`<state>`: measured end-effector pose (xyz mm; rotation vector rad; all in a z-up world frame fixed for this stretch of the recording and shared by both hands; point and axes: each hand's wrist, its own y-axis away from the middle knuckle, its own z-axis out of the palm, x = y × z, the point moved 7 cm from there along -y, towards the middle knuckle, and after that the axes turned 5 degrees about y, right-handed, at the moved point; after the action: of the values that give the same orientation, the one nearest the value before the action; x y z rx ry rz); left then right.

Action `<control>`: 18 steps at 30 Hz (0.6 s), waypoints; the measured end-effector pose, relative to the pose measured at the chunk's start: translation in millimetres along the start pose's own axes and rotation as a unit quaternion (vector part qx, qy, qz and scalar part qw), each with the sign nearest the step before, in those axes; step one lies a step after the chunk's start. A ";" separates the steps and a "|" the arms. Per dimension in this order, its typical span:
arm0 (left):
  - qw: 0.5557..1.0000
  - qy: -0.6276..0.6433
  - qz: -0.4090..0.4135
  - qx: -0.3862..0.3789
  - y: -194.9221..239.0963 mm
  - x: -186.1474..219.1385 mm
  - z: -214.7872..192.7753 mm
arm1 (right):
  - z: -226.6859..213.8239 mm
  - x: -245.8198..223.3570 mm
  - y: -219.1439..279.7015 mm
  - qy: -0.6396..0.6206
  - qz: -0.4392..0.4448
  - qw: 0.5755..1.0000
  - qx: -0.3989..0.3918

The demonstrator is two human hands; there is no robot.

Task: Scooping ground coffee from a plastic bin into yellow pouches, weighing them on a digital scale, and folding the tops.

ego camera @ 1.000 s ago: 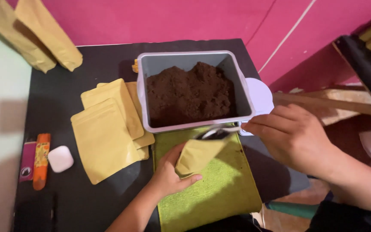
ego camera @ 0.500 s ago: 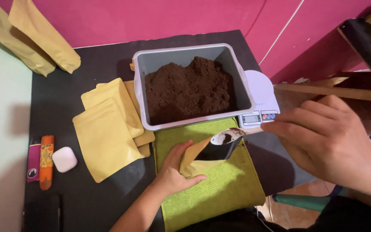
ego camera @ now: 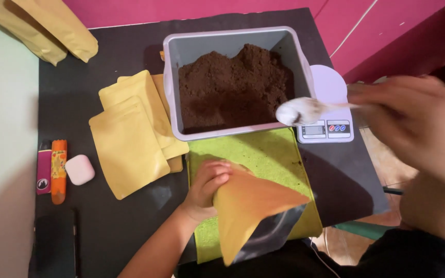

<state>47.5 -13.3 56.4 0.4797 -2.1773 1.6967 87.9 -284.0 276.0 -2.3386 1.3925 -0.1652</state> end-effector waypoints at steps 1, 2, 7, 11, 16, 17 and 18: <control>1.000 -0.002 0.000 0.000 -0.7 1.0 -1.3 | 16.3 8.2 -10.9 -0.002 -0.001 1.000 0.001; 1.000 0.001 0.001 0.007 -1.4 1.8 -3.4 | 36.0 12.9 -21.3 0.040 -0.029 0.999 -0.021; 0.997 0.036 0.051 0.055 -11.6 0.0 -4.7 | 131.9 27.3 -65.7 0.144 -0.079 0.986 -0.002; 0.998 0.019 0.022 0.050 -13.6 -1.7 -7.6 | 185.5 32.5 -83.9 0.197 -0.110 0.971 0.079; 0.999 0.038 -0.015 0.035 -10.3 -6.5 -13.1 | 210.2 21.8 -93.0 0.168 -0.103 0.980 0.028; 0.999 0.031 -0.044 0.009 1.0 -13.7 -9.2 | 213.2 22.7 -94.9 0.128 -0.087 0.988 -0.029; 0.997 0.023 -0.073 -0.016 12.6 -20.9 -4.7 | 215.9 23.5 -95.8 0.087 -0.071 0.990 -0.087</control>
<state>60.6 -4.7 37.1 0.5715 -2.0790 1.5789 243.4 -202.6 116.2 -2.6236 1.3677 -0.3078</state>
